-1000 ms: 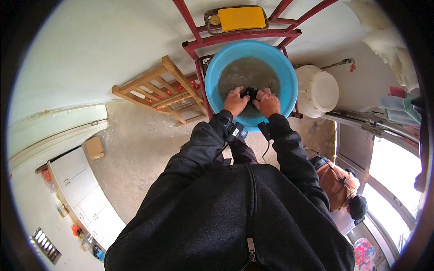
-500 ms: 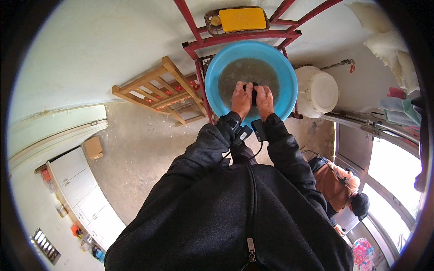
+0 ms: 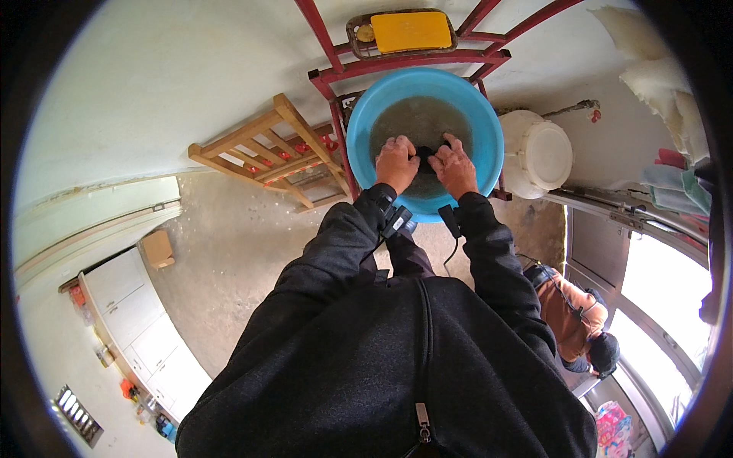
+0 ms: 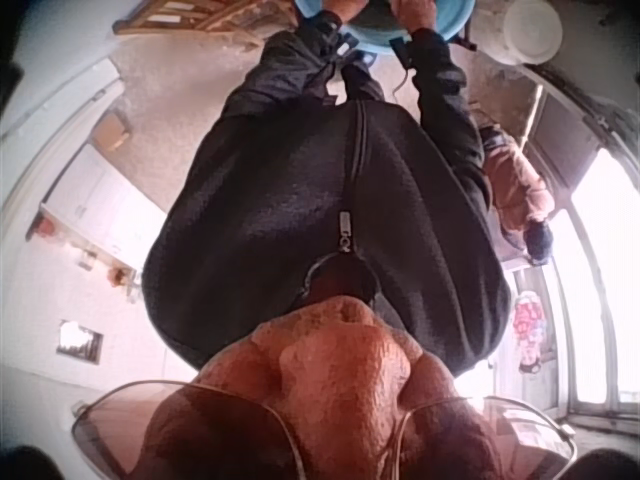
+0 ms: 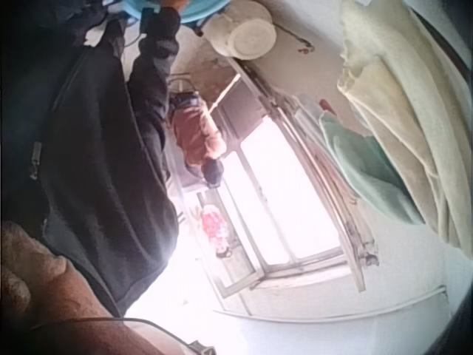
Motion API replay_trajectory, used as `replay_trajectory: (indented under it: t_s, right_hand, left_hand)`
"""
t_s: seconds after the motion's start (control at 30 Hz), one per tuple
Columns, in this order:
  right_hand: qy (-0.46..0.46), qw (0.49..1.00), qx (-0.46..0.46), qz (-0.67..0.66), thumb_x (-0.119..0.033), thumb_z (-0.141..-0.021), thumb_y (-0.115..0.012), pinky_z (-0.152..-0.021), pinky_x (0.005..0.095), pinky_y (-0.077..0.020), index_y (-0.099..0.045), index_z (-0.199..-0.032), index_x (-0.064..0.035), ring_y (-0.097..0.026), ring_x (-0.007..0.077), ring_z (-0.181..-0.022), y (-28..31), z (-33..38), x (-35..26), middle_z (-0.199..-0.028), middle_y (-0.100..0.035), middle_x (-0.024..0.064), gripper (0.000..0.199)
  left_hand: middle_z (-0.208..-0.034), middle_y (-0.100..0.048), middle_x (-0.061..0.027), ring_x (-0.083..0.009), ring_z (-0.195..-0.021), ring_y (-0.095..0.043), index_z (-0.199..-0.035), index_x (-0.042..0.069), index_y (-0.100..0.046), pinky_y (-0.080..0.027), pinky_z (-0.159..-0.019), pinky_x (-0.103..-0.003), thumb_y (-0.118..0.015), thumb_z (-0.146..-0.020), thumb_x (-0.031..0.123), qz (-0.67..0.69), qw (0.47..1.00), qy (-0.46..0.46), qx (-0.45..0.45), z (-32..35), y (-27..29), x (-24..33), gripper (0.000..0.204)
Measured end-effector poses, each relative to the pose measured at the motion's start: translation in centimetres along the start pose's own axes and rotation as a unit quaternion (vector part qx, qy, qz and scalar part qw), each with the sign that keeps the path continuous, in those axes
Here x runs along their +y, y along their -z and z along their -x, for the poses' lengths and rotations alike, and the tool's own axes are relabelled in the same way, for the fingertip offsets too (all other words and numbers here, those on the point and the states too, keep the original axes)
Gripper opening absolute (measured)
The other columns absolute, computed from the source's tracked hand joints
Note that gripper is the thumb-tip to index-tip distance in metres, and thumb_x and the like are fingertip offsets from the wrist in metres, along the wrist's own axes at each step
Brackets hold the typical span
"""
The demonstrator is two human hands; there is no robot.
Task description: The person wipes a wall calendar and a wooden cabinet surface with a black cloth, then moves to a blue basin to wet and wring the cloth. The person returns to wipe the cabinet again before the clip ends.
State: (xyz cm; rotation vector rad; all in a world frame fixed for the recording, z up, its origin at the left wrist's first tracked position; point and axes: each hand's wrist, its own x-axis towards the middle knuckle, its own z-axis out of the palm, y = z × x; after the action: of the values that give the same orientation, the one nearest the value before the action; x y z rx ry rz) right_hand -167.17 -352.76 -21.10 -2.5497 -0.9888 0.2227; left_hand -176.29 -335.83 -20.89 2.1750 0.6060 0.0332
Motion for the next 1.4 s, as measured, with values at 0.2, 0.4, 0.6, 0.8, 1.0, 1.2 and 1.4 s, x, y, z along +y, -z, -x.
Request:
replay_trajectory:
  t_s: [0.2,0.4,0.6,0.8,1.0,1.2,1.4]
  right_hand:
    - [-0.027,0.982,-0.091,0.165,-0.031,-0.097,-0.071,-0.089,0.0539,-0.0592,-0.073,-0.111,-0.0146,-0.070,0.0396,-0.115,-1.6,1.4,-1.2,-0.133,-0.064,0.0146,0.021]
    - [-0.080,0.992,-0.069,0.066,-0.033,-0.098,-0.070,-0.078,0.0559,-0.0600,-0.068,-0.109,-0.0129,-0.076,0.0393,-0.094,2.3,0.6,-0.3,-0.117,-0.067,0.0159,0.023]
    - [0.010,0.999,-0.019,0.041,-0.032,-0.091,-0.077,-0.082,0.0542,-0.0610,-0.063,-0.121,-0.0099,-0.077,0.0384,-0.096,2.0,1.7,-1.3,-0.118,-0.068,0.0164,0.040]
    - [-0.020,0.987,-0.144,0.072,-0.019,-0.088,-0.072,-0.084,0.0542,-0.0598,-0.063,-0.122,-0.0111,-0.074,0.0395,-0.100,-1.6,1.1,-2.7,-0.112,-0.071,0.0160,0.037]
    - [-0.040,0.993,-0.042,0.099,-0.020,-0.087,-0.073,-0.085,0.0521,-0.0594,-0.066,-0.113,-0.0122,-0.075,0.0379,-0.099,0.4,0.7,-1.8,-0.108,-0.071,0.0146,0.028]
    - [-0.036,0.994,-0.105,0.014,-0.023,-0.086,-0.078,-0.088,0.0504,-0.0583,-0.070,-0.119,-0.0140,-0.075,0.0382,-0.101,-0.6,1.0,-1.2,-0.113,-0.074,0.0183,0.036]
    - [-0.148,0.861,-0.030,-0.486,-0.018,-0.091,-0.076,-0.088,0.0375,-0.0570,-0.072,-0.124,-0.0053,-0.075,0.0252,-0.097,2.8,1.6,-0.9,-0.102,-0.078,0.0111,0.035]
  left_hand:
    - [-0.129,-0.062,-0.0205,-0.0505,-0.116,-0.064,-0.123,0.013,-0.070,-0.056,-0.098,-0.057,-0.079,-0.084,0.017,-0.138,0.988,-0.036,-0.063,1.5,-2.3,-1.1,0.040]
    - [-0.121,-0.068,-0.0197,-0.0419,-0.114,-0.068,-0.117,0.005,-0.072,-0.056,-0.099,-0.051,-0.082,-0.087,0.024,-0.059,0.993,-0.011,-0.101,-0.4,-1.2,-2.6,0.037]
    - [-0.110,-0.078,-0.0162,-0.0391,-0.110,-0.072,-0.112,0.009,-0.075,-0.057,-0.094,-0.051,-0.078,-0.089,0.028,-0.084,0.996,0.006,-0.029,0.0,1.0,-1.5,0.031]
    - [-0.112,-0.080,-0.0108,-0.0376,-0.113,-0.071,-0.115,0.015,-0.076,-0.054,-0.095,-0.055,-0.077,-0.090,0.034,-0.140,0.987,0.016,-0.074,0.1,1.3,-1.3,0.031]
    - [-0.122,-0.075,-0.0148,-0.0396,-0.118,-0.068,-0.123,0.014,-0.074,-0.053,-0.099,-0.055,-0.077,-0.090,0.036,-0.185,0.980,-0.053,-0.056,0.7,1.5,-1.6,0.040]
    - [-0.128,-0.072,-0.0213,-0.0425,-0.121,-0.067,-0.120,0.003,-0.073,-0.055,-0.102,-0.051,-0.077,-0.092,0.036,-0.173,0.967,-0.022,-0.184,0.5,0.9,-1.4,0.043]
    - [-0.145,-0.065,-0.0192,-0.0390,-0.132,-0.063,-0.142,0.005,-0.065,-0.050,-0.112,-0.048,-0.060,-0.107,0.044,0.116,0.979,-0.099,-0.136,1.2,2.9,-0.9,0.053]
